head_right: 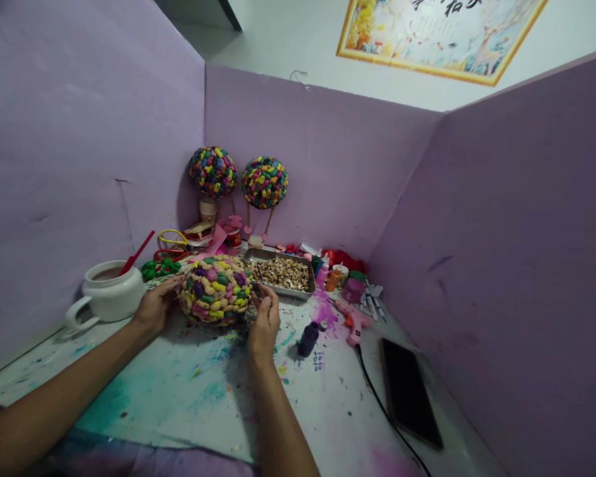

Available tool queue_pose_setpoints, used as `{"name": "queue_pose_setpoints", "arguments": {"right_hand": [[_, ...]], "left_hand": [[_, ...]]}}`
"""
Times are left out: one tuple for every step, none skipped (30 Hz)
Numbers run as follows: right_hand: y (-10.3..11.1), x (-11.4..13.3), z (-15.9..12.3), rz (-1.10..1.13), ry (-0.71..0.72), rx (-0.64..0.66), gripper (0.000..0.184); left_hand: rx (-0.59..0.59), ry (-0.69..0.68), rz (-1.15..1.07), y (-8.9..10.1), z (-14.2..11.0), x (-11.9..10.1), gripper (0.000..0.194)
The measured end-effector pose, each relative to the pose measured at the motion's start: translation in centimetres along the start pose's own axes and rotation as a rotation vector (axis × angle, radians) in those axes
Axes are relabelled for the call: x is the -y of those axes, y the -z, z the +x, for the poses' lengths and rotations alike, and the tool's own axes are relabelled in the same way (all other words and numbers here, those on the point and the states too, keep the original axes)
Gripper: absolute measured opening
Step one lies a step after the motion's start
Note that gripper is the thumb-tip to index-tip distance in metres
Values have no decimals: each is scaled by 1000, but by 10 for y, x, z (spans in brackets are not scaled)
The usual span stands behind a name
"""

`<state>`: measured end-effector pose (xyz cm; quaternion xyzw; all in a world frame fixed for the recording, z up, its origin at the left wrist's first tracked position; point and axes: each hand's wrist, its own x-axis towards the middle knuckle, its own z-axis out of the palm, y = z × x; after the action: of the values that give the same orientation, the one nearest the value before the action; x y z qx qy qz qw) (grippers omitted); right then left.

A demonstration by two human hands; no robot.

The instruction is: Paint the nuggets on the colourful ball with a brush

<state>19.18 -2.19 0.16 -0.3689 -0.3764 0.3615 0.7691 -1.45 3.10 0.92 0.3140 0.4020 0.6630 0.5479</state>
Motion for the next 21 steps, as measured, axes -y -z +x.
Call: {"name": "queue_pose_setpoints", "arguments": {"right_hand": [[0, 0, 0, 3, -1, 3, 43], [0, 0, 0, 7, -3, 6, 44], [0, 0, 0, 10, -4, 8, 44], [0, 0, 1, 13, -5, 10, 45], [-1, -1, 1, 16, -7, 11, 46], [-1, -1, 1, 18, -9, 11, 47], [-1, -1, 1, 20, -11, 12, 48], [0, -2, 1, 22, -14, 14, 48], [0, -2, 1, 25, -17, 16, 48], [0, -2, 1, 28, -21, 19, 49], [0, -2, 1, 31, -23, 22, 48], [0, -2, 1, 34, -25, 25, 48], [0, -2, 0, 37, -26, 28, 48], [0, -2, 0, 39, -26, 31, 47], [0, -2, -1, 42, -26, 34, 47], [0, -1, -2, 45, -26, 37, 46], [-1, -1, -2, 48, -25, 39, 46], [-1, 0, -3, 51, -24, 40, 45], [-1, 0, -3, 56, -22, 39, 45], [-2, 0, -3, 61, -20, 38, 45], [-2, 1, -3, 66, -17, 35, 45]], "left_hand": [[-8, -1, 1, -1, 0, 1, 22], [-18, -3, 2, -1, 1, 1, 23], [-31, -3, 4, -1, 2, 2, 23], [-46, -3, 6, -1, 3, 3, 22], [-61, -3, 7, -1, 4, 3, 22], [-76, -1, 8, -1, 5, 4, 21], [-88, 2, 7, 0, 6, 5, 20], [-97, 6, 4, 0, 6, 5, 20], [-103, 12, -2, 1, 7, 6, 20], [-104, 22, -8, 2, 8, 6, 20], [-98, 37, -16, 2, 8, 7, 20], [-86, 55, -25, 2, 7, 7, 19], [-70, 73, -34, 2, 7, 7, 19], [-55, 89, -43, 2, 6, 7, 19], [-43, 100, -53, 2, 5, 6, 19], [-33, 106, -63, 1, 4, 6, 19], [-23, 106, -73, 0, 3, 5, 20], [-12, 102, -84, -1, 2, 5, 20], [1, 93, -96, -2, 1, 4, 21], [13, 77, -109, -2, 0, 3, 23], [24, 56, -122, -3, -1, 2, 24]]}}
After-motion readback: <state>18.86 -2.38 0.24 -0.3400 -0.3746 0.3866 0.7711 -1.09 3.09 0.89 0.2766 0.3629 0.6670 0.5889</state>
